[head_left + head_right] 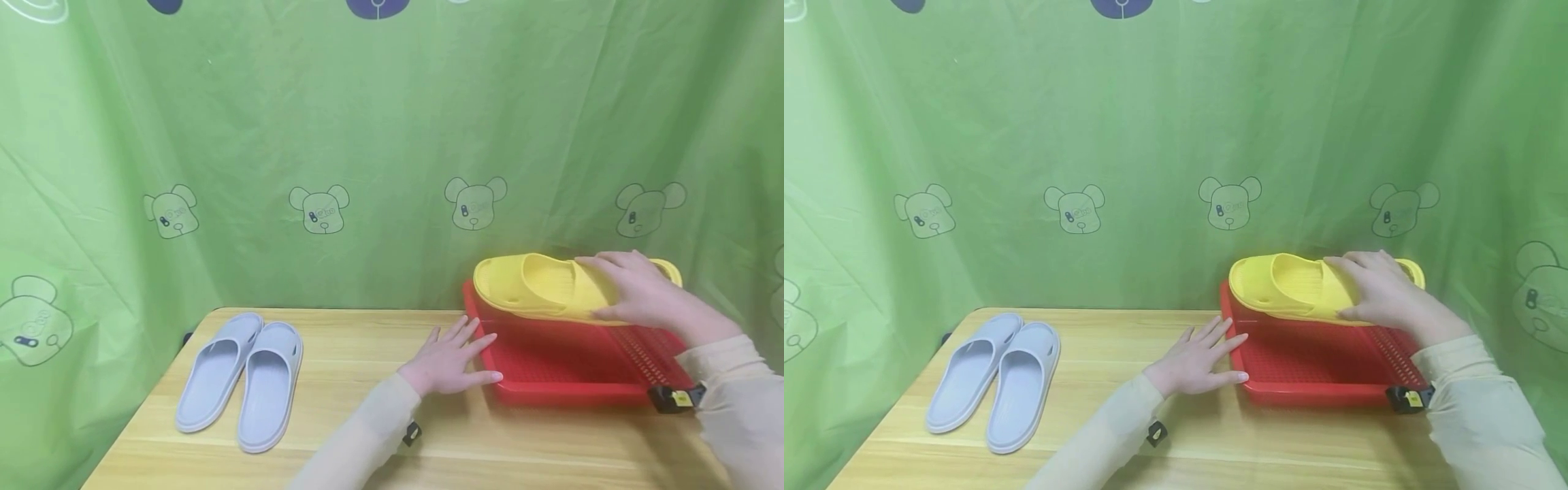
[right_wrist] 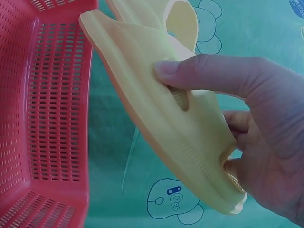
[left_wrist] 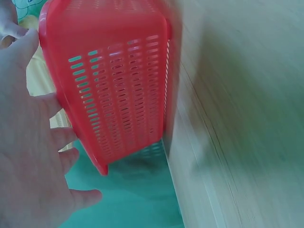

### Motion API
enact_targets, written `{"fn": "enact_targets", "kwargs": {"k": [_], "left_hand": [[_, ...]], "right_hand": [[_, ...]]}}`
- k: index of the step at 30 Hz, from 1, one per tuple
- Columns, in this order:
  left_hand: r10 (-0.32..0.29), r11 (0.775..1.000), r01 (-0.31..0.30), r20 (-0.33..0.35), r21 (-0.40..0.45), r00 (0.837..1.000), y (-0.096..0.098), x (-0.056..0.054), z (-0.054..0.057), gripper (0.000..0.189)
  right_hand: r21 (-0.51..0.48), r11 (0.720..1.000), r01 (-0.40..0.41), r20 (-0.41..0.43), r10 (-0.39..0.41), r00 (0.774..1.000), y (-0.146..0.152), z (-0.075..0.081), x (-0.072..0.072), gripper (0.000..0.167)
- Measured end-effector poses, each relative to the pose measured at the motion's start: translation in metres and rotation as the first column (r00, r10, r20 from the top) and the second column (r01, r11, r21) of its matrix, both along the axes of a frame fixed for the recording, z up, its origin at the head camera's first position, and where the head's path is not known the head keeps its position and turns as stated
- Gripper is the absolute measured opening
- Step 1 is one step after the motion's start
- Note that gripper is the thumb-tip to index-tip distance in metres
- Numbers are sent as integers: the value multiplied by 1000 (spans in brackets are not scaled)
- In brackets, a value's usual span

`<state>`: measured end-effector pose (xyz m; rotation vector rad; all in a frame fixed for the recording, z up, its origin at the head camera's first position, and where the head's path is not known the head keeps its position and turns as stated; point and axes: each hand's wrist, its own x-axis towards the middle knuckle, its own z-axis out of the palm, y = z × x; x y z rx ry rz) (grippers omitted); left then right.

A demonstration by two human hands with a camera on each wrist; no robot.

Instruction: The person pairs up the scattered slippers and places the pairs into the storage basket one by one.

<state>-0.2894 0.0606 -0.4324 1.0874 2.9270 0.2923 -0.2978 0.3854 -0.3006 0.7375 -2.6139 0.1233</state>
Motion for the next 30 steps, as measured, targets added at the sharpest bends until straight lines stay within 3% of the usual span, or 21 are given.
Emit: {"fn": "enact_targets", "kwargs": {"k": [7,23,30], "left_hand": [[9,1000,-9,8,2,1000,2,-1,1,72],[11,1000,-11,3,13,1000,3,-2,-1,73],[15,1000,-16,13,17,1000,3,-2,-1,73]], "right_hand": [[23,1000,4,4,-4,1000,1,-1,-1,91],[84,994,62,187,-77,979,-5,-14,-5,90],[112,992,49,176,-68,982,-6,-22,-9,89]]}}
